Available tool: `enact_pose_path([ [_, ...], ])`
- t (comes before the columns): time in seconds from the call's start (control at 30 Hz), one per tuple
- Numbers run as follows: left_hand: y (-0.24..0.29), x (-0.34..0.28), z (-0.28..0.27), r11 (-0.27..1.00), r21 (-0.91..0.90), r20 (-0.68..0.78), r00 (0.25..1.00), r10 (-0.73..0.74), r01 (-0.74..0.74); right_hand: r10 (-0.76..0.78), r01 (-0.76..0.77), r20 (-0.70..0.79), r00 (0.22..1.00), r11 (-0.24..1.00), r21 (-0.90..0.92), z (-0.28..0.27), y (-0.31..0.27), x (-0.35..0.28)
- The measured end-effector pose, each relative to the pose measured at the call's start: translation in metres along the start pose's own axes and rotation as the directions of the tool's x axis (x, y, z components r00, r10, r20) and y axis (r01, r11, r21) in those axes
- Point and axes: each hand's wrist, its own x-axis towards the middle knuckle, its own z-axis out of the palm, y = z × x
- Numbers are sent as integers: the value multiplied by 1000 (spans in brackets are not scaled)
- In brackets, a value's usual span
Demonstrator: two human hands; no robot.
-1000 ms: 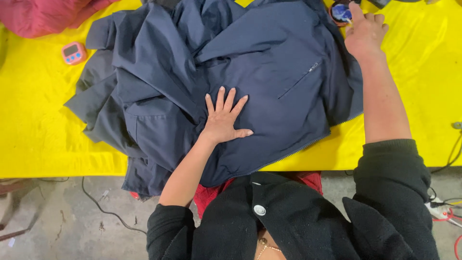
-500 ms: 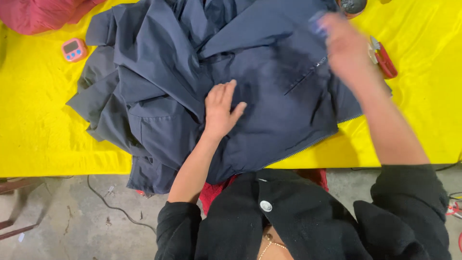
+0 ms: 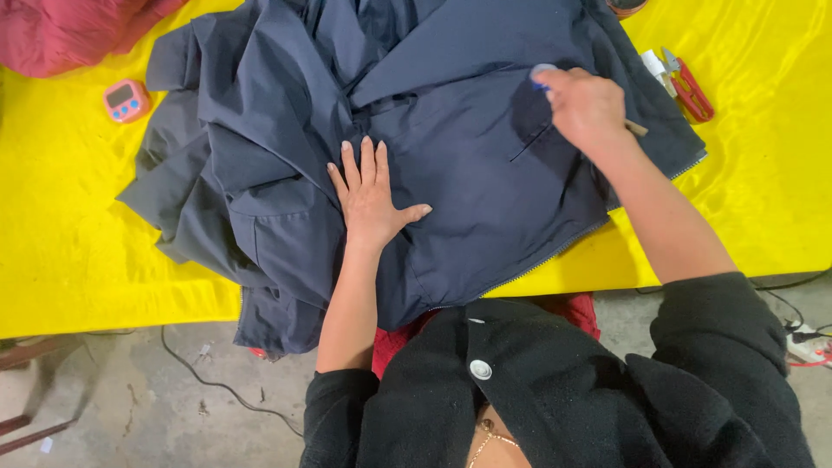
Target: Marking a garment with chalk, picking at a seam with a tool, and using a hair dryer and eraser on the fabric.
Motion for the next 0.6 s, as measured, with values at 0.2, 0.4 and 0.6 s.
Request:
enact_pose_path([
  [0.2, 0, -1, -10, 999, -35, 127, 992, 1, 3, -92, 82, 29, 995, 963, 256, -83, -70, -12],
  [0.4, -8, -2, -4, 998, 32, 183, 982, 40, -47, -65, 66, 14, 998, 994, -92, -28, -20, -18],
  [0.6, -9, 1, 4, 990, 121, 143, 988, 49, -67, 15, 5, 201, 979, 995, -100, -53, -54, -6],
])
